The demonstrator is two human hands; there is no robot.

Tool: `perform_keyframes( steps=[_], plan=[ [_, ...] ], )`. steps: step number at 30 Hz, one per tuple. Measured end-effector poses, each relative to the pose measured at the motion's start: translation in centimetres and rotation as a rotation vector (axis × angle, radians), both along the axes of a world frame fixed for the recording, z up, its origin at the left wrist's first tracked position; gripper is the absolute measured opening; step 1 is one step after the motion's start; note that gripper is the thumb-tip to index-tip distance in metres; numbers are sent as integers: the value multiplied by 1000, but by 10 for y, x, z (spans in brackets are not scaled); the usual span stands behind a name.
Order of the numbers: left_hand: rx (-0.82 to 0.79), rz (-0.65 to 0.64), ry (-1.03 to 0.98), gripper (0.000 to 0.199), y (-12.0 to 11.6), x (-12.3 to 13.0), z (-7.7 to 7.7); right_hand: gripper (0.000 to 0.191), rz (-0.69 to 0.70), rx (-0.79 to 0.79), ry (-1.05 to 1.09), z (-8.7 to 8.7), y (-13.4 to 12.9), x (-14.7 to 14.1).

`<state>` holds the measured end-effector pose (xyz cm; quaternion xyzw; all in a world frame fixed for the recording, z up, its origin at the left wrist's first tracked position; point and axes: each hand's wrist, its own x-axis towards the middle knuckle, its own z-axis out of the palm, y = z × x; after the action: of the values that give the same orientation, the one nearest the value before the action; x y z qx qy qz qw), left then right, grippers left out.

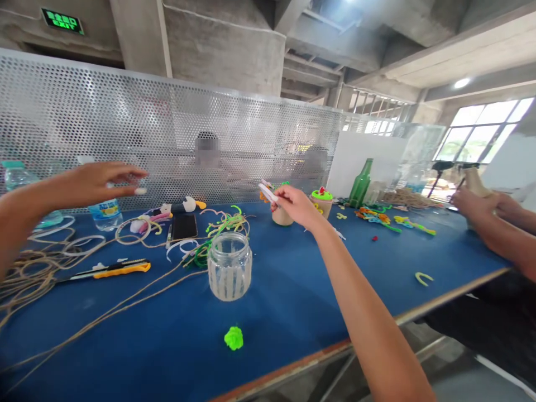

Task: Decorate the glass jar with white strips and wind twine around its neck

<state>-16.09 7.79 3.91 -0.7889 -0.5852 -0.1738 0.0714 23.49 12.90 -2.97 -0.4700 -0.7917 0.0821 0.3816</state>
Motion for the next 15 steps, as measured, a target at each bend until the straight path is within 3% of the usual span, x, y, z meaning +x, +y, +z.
perform_keyframes(
  steps=[1, 2, 3, 4, 6, 10, 15],
  plan=[
    [81, -116, -15, 48, -3, 23, 7, 15, 60, -6, -2, 20, -11, -11],
    [219, -325, -27, 51, -8, 48, 13, 14, 150, -16, -10, 39, -24, -23],
    [341, -478, -19, 51, -15, 71, 17, 14, 315, -7, -18, 58, -37, -34],
    [409, -543, -30, 47, -22, 92, 20, 16, 439, 23, -28, 74, -50, -43],
    [518, -595, -90, 36, -35, 123, 20, 22, 512, 131, -23, 97, -73, -57],
    [638, -632, -217, 27, -46, 139, 13, 31, 555, 245, 58, 107, -88, -62],
    [760, -673, -442, 15, -38, 128, 10, 25, 696, 227, 116, 97, -68, -54]
  ],
)
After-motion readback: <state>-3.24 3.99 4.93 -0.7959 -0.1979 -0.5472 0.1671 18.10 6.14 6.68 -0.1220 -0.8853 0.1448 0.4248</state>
